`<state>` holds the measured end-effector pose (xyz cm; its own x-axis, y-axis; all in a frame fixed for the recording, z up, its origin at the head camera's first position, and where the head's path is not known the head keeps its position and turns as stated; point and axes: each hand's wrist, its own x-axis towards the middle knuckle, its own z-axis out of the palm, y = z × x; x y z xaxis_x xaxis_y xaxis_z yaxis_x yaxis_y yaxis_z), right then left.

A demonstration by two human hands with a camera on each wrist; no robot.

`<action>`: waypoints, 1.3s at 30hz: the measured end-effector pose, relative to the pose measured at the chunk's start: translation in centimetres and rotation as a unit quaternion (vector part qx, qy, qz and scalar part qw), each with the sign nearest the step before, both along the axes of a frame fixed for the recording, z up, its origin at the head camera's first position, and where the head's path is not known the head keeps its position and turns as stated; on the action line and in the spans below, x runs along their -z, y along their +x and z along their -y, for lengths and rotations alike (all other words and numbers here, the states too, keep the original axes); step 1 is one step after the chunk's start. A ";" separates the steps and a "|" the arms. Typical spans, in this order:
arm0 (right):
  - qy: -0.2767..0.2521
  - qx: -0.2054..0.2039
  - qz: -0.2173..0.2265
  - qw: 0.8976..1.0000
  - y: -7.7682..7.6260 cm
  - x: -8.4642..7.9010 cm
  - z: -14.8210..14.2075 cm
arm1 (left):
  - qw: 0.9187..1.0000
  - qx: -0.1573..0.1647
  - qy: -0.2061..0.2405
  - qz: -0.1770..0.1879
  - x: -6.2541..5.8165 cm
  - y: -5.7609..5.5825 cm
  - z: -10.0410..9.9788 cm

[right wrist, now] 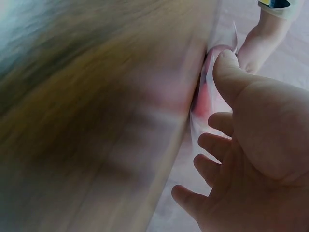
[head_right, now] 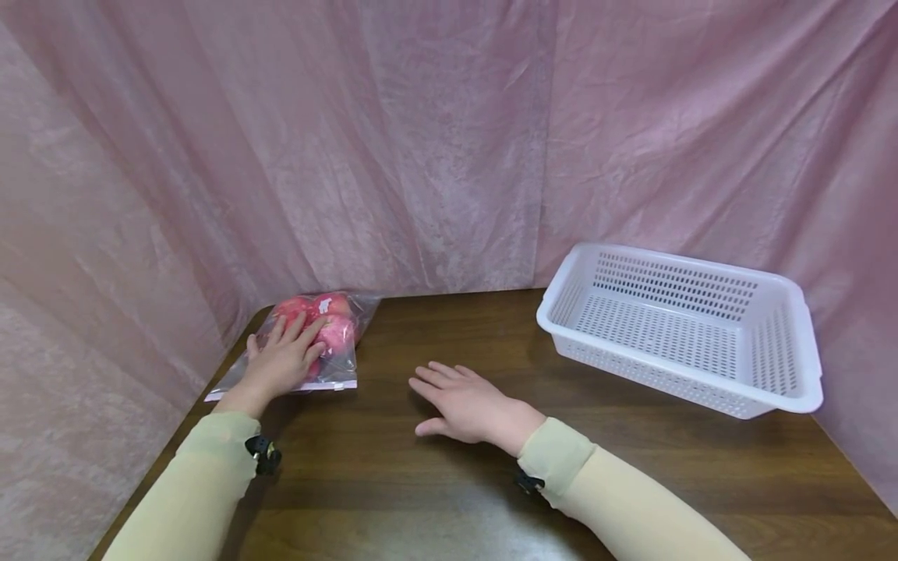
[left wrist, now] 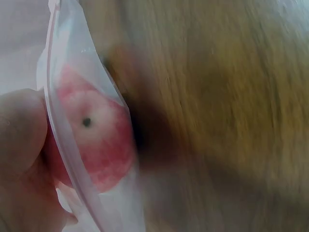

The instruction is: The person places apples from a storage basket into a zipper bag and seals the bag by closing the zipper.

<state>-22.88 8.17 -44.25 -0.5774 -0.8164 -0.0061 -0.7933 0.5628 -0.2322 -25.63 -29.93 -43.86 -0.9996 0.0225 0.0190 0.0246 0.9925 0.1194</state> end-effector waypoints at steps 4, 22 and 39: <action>-0.002 0.012 0.004 1.000 0.0 0.0 -1.1 | 1.000 -0.012 0.004 -0.004 -0.1 0.2 0.9; -0.019 0.031 -0.003 0.999 0.1 0.1 -4.3 | 0.996 -0.057 0.055 0.042 -0.5 0.8 -0.4; -0.027 0.056 -0.032 0.998 0.2 -0.3 -5.2 | 0.994 -0.088 0.042 0.057 -1.4 0.7 -2.2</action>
<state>-22.73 13.40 -43.91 -0.6624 -0.7453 0.0757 -0.7406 0.6363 -0.2158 -24.89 -27.72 -42.46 -0.9838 -0.1492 -0.0996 -0.1663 0.9667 0.1943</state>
